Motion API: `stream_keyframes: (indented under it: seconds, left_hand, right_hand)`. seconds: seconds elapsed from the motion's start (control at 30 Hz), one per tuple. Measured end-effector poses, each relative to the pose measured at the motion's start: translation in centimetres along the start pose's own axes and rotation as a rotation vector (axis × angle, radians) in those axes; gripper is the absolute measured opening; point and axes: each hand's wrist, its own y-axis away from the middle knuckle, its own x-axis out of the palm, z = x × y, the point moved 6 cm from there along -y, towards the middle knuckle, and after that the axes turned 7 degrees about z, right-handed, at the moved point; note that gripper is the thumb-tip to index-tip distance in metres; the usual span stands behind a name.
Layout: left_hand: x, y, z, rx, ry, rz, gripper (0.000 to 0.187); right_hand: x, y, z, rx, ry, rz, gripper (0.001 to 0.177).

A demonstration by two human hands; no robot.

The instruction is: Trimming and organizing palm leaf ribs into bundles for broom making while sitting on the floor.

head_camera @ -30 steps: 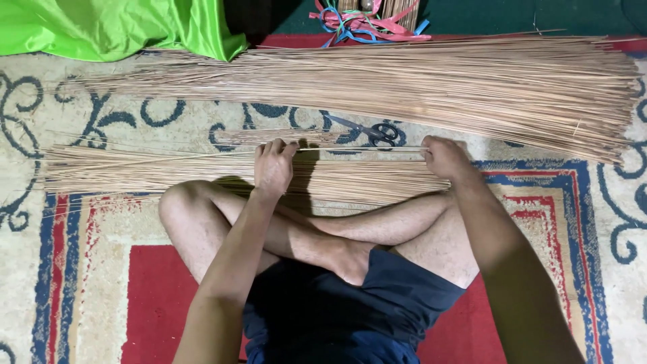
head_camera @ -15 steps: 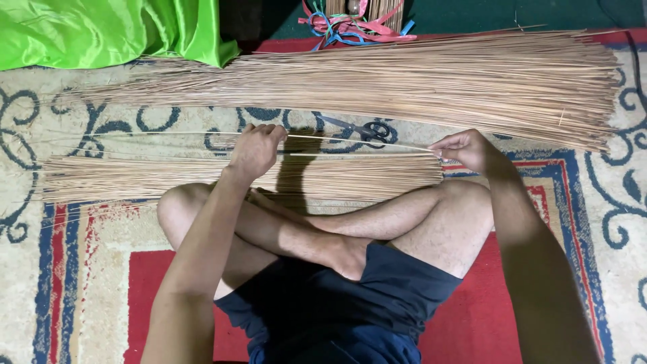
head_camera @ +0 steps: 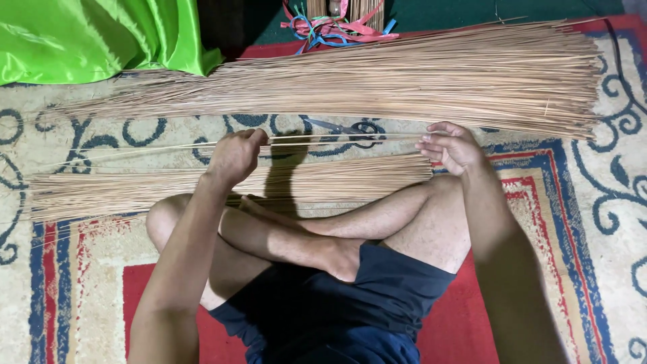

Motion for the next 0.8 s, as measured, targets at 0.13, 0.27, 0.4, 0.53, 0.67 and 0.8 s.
stream_keyframes:
  seconds: [0.13, 0.27, 0.4, 0.53, 0.67, 0.8]
  left_hand:
    - [0.1, -0.5, 0.0, 0.004, 0.042, 0.011, 0.01]
    - [0.4, -0.5, 0.0, -0.045, 0.051, 0.08, 0.013]
    - [0.4, -0.4, -0.2, -0.074, 0.089, 0.155, 0.014]
    - [0.3, -0.9, -0.2, -0.104, 0.107, 0.185, 0.014]
    - [0.7, -1.2, -0.1, -0.095, 0.143, 0.221, 0.017]
    - [-0.8, -1.6, -0.9, -0.056, 0.173, 0.167, 0.023]
  right_hand:
    - [1.4, -0.1, -1.9, -0.125, -0.176, -0.187, 0.026]
    - [3.5, 1.1, -3.5, -0.38, -0.322, -0.465, 0.061]
    - [3.1, 1.3, -4.5, -0.461, -0.321, -0.581, 0.059]
    - [2.3, 1.1, -4.6, -0.433, -0.364, -0.595, 0.052]
    - [1.7, 0.6, -4.8, -0.41, -0.357, -0.601, 0.047]
    - [-0.8, -0.6, -6.0, -0.38, -0.354, -0.631, 0.045]
